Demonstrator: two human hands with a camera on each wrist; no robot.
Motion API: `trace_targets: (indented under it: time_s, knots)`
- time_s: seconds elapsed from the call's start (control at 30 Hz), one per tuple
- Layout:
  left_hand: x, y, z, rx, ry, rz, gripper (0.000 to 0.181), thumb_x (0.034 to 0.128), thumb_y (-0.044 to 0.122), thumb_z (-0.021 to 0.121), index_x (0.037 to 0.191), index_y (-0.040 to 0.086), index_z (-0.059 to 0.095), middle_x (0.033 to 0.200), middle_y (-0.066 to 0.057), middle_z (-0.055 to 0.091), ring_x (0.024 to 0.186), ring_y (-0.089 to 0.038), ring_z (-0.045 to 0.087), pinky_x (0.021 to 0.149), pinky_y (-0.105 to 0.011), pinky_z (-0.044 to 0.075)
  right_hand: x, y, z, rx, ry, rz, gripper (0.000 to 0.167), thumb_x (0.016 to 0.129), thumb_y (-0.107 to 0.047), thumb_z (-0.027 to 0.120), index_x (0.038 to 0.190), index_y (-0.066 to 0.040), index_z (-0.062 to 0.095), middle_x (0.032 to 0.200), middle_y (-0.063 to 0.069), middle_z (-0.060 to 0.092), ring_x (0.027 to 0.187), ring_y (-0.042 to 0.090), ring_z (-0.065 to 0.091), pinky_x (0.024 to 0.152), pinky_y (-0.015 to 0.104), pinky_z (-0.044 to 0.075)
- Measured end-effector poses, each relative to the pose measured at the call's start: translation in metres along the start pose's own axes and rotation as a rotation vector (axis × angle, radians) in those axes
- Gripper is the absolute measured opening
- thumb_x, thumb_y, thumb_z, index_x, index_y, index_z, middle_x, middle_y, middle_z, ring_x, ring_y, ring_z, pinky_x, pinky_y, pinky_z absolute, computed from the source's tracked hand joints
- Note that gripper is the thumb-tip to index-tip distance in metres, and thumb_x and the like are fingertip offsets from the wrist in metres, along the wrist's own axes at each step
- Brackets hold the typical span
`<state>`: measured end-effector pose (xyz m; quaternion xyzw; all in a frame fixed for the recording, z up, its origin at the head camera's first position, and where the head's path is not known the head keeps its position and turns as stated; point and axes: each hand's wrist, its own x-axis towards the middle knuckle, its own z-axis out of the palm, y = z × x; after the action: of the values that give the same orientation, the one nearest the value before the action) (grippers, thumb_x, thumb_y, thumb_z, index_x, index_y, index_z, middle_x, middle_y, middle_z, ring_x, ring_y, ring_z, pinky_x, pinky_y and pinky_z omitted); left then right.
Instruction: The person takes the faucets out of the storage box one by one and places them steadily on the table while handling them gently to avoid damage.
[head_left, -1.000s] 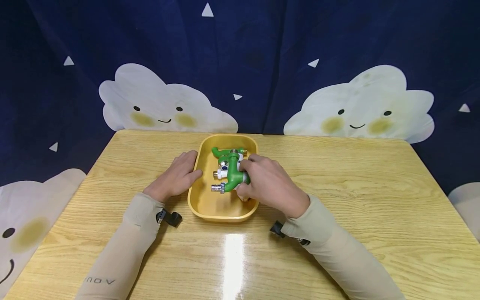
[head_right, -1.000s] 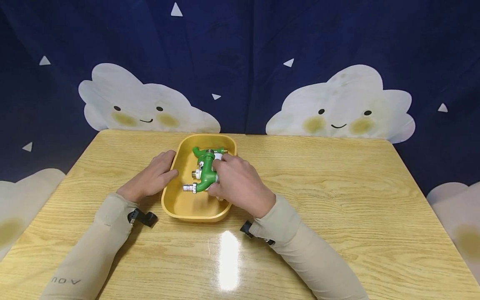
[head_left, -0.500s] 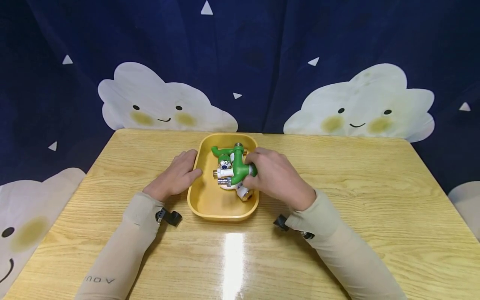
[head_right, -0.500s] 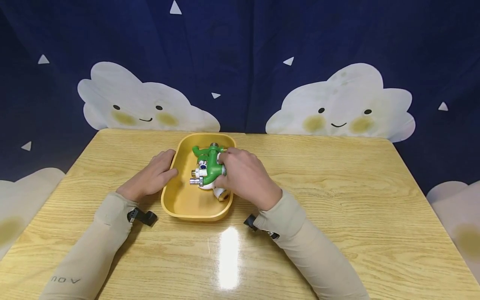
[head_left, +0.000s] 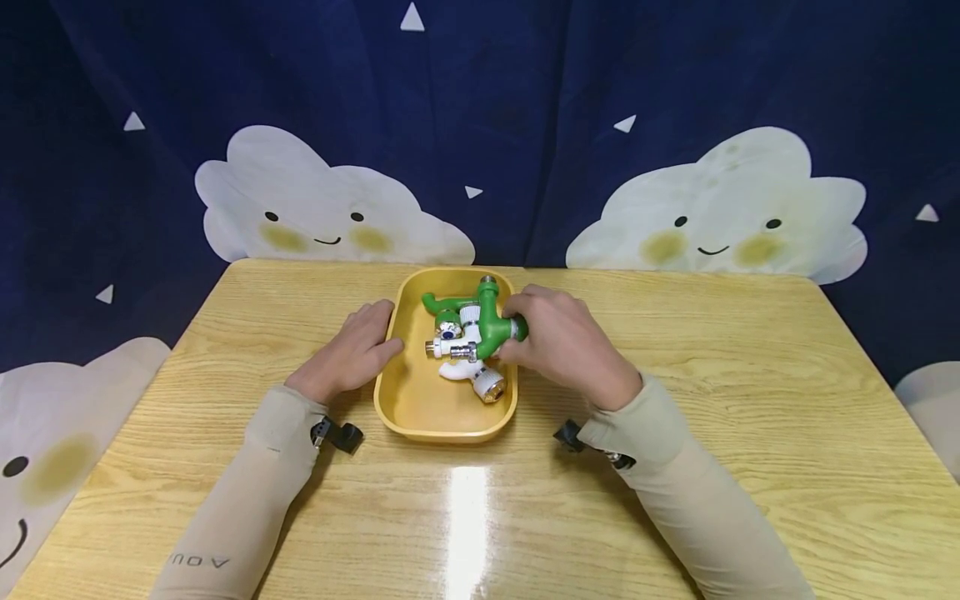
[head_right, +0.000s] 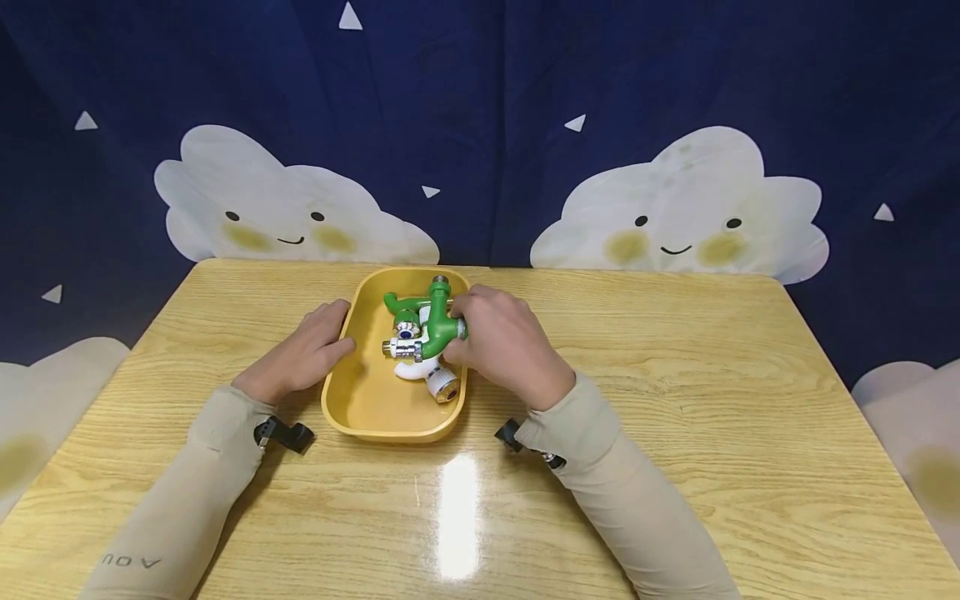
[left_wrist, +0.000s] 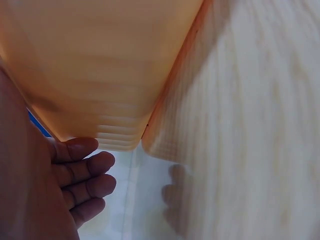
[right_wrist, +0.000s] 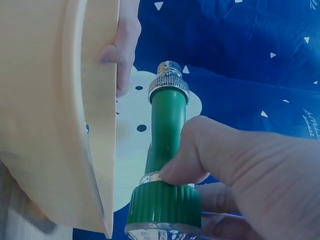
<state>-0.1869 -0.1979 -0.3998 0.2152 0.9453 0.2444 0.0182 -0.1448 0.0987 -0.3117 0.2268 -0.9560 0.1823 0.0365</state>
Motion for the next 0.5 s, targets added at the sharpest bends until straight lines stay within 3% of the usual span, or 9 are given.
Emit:
trace_targets:
  time_s: [0.5]
  knots:
    - [0.000,0.000,0.000,-0.003,-0.001,-0.002,0.028,0.0948,0.023,0.048,0.114,0.003,0.052,0.100,-0.013,0.055,0.096,-0.029,0.045,0.088,-0.041,0.035,0.003,0.011,-0.005,-0.012,0.032,0.028,0.030,0.077,-0.023,0.083,0.102,-0.006,0.077,0.092,0.006,0.070,0.079,0.021,0.060,0.069,0.035,0.049]
